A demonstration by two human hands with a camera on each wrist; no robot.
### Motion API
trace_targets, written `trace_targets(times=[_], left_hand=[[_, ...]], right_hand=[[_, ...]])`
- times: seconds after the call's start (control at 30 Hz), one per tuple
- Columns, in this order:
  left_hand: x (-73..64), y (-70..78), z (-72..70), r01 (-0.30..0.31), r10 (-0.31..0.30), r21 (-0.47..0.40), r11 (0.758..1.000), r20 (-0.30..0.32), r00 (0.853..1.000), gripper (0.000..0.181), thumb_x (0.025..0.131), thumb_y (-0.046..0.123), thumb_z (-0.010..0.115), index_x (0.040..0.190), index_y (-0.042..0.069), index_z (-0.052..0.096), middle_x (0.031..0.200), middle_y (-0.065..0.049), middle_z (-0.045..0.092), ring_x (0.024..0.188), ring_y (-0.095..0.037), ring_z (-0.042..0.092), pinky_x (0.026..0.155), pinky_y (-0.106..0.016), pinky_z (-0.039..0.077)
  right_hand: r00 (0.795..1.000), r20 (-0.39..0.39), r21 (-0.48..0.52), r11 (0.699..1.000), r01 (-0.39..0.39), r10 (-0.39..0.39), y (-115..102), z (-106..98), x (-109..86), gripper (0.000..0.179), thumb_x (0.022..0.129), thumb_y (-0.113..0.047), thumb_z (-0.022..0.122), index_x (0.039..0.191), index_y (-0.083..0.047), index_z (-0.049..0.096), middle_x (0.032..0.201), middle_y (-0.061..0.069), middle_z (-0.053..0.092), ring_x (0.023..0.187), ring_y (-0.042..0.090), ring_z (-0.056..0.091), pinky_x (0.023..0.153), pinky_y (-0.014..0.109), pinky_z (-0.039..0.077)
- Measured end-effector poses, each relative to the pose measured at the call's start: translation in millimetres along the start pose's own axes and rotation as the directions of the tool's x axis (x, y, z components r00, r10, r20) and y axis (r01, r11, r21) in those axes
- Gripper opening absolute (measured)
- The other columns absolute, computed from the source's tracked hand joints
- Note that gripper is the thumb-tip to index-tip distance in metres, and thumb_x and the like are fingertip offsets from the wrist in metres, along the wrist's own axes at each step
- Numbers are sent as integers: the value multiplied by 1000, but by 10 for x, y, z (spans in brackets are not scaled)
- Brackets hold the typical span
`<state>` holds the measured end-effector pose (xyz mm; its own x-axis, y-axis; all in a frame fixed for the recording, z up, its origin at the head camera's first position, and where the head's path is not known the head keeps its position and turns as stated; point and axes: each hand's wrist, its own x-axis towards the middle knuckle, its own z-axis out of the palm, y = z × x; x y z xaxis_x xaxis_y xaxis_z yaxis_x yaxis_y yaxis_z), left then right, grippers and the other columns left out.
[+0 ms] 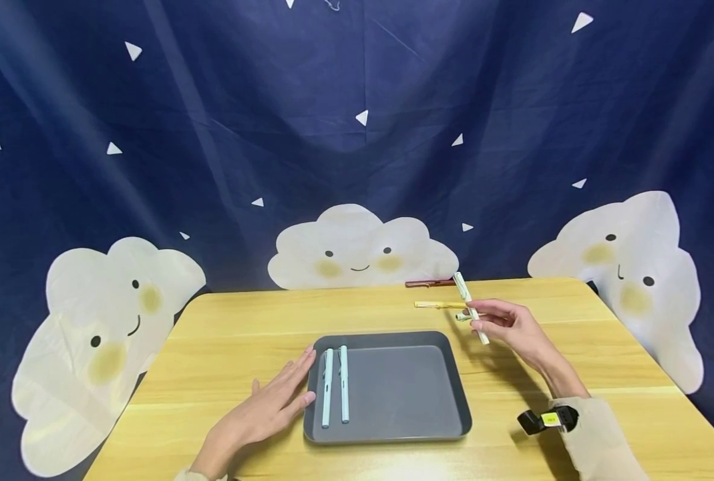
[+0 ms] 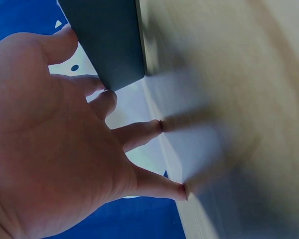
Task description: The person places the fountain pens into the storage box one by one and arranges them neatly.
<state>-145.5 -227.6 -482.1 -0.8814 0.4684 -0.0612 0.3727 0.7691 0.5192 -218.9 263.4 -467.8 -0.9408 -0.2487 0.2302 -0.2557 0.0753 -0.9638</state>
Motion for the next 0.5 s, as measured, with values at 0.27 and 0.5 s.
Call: trace_targets(times=[0.27,0.5], left_hand=[[3,-2,0,-10,10,5,1000,-1,1000,69,108,50,45,166,28,14,171,8,12,151,-44,25,98,-90,6],[2,0,0,-5,5,0,1000,-2,1000,70,108,50,44,166,29,13,171,9,11,151,-43,24,98,-90,6]], right_hand=[[1000,-3,28,1000,-10,10,-82,71,-6,38,101,-3,64,136,11,59,119,14,74,103,14,73,82,31,60],[999,33,58,998,-8,6,-153,152,6,40,102,-4,63,136,14,57,124,19,71,109,22,72,85,36,59]])
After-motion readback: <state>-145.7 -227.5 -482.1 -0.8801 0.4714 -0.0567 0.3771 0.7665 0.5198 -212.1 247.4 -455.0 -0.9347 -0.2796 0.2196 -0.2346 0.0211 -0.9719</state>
